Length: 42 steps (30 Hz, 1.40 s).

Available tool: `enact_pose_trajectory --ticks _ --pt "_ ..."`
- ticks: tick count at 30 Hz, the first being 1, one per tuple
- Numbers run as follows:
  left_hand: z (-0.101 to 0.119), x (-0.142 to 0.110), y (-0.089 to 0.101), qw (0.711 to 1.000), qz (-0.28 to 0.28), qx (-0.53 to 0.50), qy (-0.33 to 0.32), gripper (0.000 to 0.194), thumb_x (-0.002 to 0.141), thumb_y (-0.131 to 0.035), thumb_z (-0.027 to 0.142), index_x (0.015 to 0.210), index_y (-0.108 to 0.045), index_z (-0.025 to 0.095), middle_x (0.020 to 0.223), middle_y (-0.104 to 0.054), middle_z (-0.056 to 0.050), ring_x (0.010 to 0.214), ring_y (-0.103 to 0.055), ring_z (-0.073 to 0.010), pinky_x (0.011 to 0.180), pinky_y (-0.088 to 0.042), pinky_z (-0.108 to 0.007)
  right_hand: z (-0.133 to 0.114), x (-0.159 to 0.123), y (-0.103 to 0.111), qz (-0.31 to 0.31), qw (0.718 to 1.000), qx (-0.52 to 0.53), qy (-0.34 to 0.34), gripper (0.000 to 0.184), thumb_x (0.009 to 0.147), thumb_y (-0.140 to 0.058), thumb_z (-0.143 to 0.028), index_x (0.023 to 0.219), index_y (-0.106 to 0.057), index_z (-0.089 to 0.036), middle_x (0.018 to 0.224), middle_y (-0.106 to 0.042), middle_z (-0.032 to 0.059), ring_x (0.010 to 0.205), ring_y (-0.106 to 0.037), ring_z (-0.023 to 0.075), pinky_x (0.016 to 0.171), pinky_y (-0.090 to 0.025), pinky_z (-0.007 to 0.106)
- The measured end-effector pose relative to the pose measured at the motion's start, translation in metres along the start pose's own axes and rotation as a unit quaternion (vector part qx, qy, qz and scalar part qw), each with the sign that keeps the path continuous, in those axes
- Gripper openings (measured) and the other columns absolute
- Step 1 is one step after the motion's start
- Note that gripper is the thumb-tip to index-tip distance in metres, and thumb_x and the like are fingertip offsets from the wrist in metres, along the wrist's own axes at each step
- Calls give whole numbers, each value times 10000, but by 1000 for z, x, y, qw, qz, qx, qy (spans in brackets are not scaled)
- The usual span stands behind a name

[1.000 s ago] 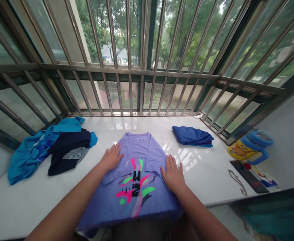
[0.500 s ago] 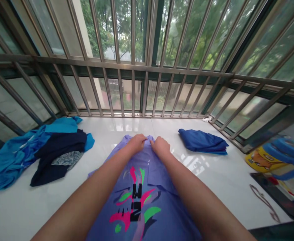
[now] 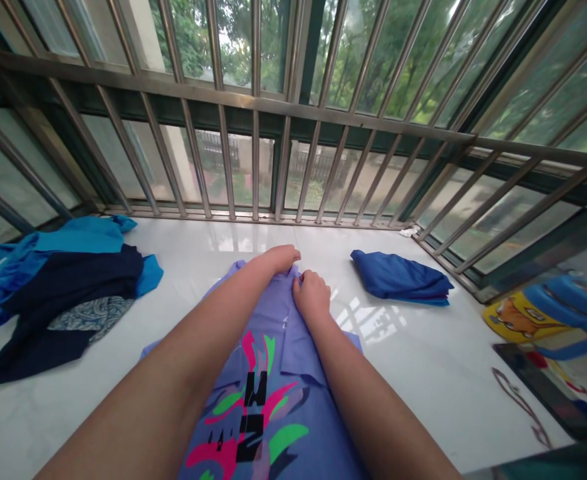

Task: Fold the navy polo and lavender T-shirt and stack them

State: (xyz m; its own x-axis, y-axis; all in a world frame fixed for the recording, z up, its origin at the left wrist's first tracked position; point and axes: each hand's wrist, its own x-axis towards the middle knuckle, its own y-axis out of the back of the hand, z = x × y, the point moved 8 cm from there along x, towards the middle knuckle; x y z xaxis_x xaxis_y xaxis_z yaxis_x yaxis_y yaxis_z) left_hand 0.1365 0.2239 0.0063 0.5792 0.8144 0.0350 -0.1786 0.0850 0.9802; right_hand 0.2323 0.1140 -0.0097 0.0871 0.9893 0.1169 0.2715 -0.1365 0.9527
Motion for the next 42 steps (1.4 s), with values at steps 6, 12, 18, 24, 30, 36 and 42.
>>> enact_pose_trajectory --ticks 6,12,18,24,30,36,42 --pt "12 10 -7 998 -43 -2 -55 284 960 -651 271 1163 -848 248 1180 -821 -91 1041 -737 -229 903 -530 -278 6 0 5 20 999 47 -12 227 1130 -446 -358 1179 -620 -221 1196 -691 97 1093 -665 237 872 -440 336" --pt "15 5 -13 993 -72 -1 -98 432 831 -728 189 1221 -834 343 1114 -820 -41 1019 -730 -229 909 -533 -275 6 -2 14 44 997 71 -11 211 1123 -459 -328 1169 -628 -210 1168 -704 90 1060 -662 224 838 -423 322" --pt "12 5 -5 993 -63 20 -98 242 796 -744 182 984 -860 282 1137 -784 -59 1092 -696 -252 914 -527 -293 -7 -5 12 28 996 47 63 205 1104 -505 -348 1137 -667 -226 1156 -717 74 1083 -645 223 858 -398 319" --pt "9 -3 4 994 -58 42 -86 230 802 -716 154 982 -820 254 1010 -795 -27 968 -710 -216 828 -523 -269 -13 -6 7 9 996 1 92 233 1097 -507 -347 1083 -702 -220 1132 -740 88 1076 -650 239 881 -400 337" --pt "11 -3 11 992 -63 73 -81 216 862 -682 146 972 -846 234 1094 -805 -81 1026 -724 -242 868 -516 -299 -16 -7 3 -13 994 -35 102 271 1103 -497 -375 1076 -719 -221 1109 -756 98 1048 -664 257 891 -429 367" --pt "11 -2 4 992 -87 85 -36 187 865 -698 150 926 -862 215 1034 -823 -110 996 -747 -264 888 -533 -323 -18 -6 -2 -20 993 -52 100 399 1147 -409 -481 1147 -702 -210 1155 -763 117 1091 -671 288 931 -436 409" --pt "-35 -40 29 992 -29 77 96 448 897 -614 96 1306 -774 185 1336 -751 -178 1238 -709 -296 1044 -531 -357 -12 -2 6 -19 998 -20 56 419 1177 -300 -396 1195 -676 -212 1192 -766 123 1113 -679 252 964 -408 382"
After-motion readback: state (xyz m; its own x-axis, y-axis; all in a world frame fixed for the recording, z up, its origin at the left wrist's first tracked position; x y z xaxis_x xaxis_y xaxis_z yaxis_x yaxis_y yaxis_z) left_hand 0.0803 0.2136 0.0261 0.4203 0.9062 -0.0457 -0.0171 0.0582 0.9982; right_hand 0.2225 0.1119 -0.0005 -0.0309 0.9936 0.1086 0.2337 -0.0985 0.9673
